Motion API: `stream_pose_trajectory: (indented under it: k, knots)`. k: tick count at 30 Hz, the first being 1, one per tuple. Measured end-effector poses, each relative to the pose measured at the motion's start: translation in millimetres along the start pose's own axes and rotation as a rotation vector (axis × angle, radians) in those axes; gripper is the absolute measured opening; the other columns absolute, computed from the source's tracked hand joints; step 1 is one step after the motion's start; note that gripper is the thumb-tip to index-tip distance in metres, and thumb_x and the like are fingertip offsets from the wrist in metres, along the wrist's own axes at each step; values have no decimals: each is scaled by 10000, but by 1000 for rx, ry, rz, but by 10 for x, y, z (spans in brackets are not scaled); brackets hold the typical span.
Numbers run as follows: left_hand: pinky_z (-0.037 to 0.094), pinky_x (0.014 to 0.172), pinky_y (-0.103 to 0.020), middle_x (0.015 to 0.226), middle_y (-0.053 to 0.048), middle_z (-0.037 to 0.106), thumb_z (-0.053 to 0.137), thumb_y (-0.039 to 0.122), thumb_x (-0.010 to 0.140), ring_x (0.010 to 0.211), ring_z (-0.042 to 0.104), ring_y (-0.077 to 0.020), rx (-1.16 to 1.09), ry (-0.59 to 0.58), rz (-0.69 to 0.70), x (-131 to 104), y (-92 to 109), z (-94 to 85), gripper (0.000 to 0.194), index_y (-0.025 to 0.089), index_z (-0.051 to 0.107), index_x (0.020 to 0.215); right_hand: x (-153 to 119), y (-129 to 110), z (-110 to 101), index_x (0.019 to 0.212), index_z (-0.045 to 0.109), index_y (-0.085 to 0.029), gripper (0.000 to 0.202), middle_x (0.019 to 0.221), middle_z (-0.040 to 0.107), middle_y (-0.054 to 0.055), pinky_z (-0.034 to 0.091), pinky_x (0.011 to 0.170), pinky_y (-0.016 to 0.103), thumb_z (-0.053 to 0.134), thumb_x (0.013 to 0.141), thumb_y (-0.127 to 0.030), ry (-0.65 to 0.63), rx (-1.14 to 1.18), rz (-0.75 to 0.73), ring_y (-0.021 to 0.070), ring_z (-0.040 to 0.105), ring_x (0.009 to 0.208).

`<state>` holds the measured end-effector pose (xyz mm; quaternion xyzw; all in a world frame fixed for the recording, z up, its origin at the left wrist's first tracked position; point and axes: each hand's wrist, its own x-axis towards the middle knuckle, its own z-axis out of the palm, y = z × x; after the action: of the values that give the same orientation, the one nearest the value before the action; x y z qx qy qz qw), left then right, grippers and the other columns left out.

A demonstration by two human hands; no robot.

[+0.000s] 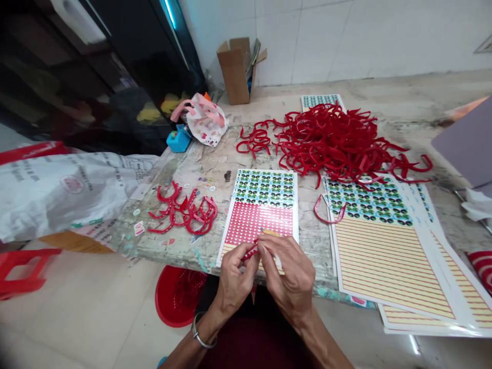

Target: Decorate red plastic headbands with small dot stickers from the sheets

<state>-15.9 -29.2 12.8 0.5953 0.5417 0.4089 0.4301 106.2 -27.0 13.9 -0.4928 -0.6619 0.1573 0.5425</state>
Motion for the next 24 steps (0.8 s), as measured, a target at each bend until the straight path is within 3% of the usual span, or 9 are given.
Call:
stream_pose_trajectory:
  k: [2,7,13,17,24]
  knots:
    - [366,560,-229,654,-9,540,492,231,837,579,479,-129,-5,-2,-10,-8,-9,-2,131,166,606,843,17,10,6,967,663,-238,271,927,694,42,498,779,363,596,767,-68,-22,-3,12,206,634,868]
    - [342,552,-222,632,5,516,485,263,850,569,446,-116,5,-12,-9,-27,23,-44,156,165,592,792,62,108,87,856,696,-224,146,866,704,36,509,689,297,577,814,-152,-2,45,223,180,649,785]
    - [338,581,-224,646,7,494,430,283,881,600,446,-120,-65,-9,-15,-25,4,-42,211,158,571,785,14,153,137,878,709,-207,131,860,703,31,509,616,255,596,812,-209,-31,143,368,159,648,722]
    - [339,608,-223,640,16,451,389,281,906,617,430,-114,-113,-7,-20,-30,-31,-6,248,165,532,740,5,150,135,885,713,-213,133,795,696,15,487,587,236,605,808,-204,-7,108,376,135,630,663]
    - [337,595,-217,646,19,433,384,275,910,616,415,-106,-135,7,-29,-36,-44,16,248,163,522,737,7,154,140,881,707,-218,134,865,697,22,500,666,249,604,807,-177,-6,151,346,147,640,761]
